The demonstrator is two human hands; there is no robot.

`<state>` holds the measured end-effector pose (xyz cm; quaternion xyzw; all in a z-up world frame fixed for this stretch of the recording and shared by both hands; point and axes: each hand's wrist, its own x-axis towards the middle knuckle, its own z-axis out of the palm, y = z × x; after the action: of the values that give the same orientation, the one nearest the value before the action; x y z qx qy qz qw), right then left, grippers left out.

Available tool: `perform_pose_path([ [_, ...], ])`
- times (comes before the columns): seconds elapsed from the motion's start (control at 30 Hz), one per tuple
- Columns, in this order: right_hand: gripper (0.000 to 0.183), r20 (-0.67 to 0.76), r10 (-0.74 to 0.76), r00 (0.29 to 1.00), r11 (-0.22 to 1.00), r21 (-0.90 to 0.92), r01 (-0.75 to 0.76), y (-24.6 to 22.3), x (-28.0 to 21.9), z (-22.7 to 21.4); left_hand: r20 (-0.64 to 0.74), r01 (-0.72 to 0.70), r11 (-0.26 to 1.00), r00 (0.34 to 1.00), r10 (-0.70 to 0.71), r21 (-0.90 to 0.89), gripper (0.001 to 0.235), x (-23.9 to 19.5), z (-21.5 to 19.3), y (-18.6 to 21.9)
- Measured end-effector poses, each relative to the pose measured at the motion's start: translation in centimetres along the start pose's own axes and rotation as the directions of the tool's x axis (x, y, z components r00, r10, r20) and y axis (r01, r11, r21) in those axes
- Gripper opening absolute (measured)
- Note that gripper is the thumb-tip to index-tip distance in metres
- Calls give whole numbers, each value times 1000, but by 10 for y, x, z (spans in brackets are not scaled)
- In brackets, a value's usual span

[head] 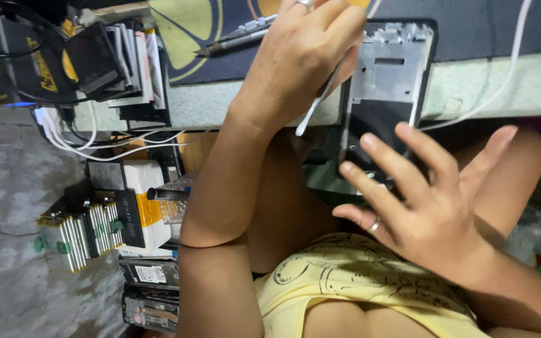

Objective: The person uses a cotton swab to clean the interior surfaces of a disassembled smartphone chassis. They wipe along the edges and corners of the metal frame, rotating the device to access different areas.

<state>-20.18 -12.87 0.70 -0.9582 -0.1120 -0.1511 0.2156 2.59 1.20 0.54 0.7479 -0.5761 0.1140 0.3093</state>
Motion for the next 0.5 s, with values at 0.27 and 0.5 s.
perform_pose_path([
  [0.27, 64, -12, 383, 924, 922, 68, -381, 10, 16, -7, -44, 54, 970, 998, -45, 237, 17, -9, 9, 21],
  [0.5, 52, -87, 261, 961, 920, -280, -275, 39, 14, 10, -85, 87, 972, 994, -70, 220, 16, -13, 12, 23],
])
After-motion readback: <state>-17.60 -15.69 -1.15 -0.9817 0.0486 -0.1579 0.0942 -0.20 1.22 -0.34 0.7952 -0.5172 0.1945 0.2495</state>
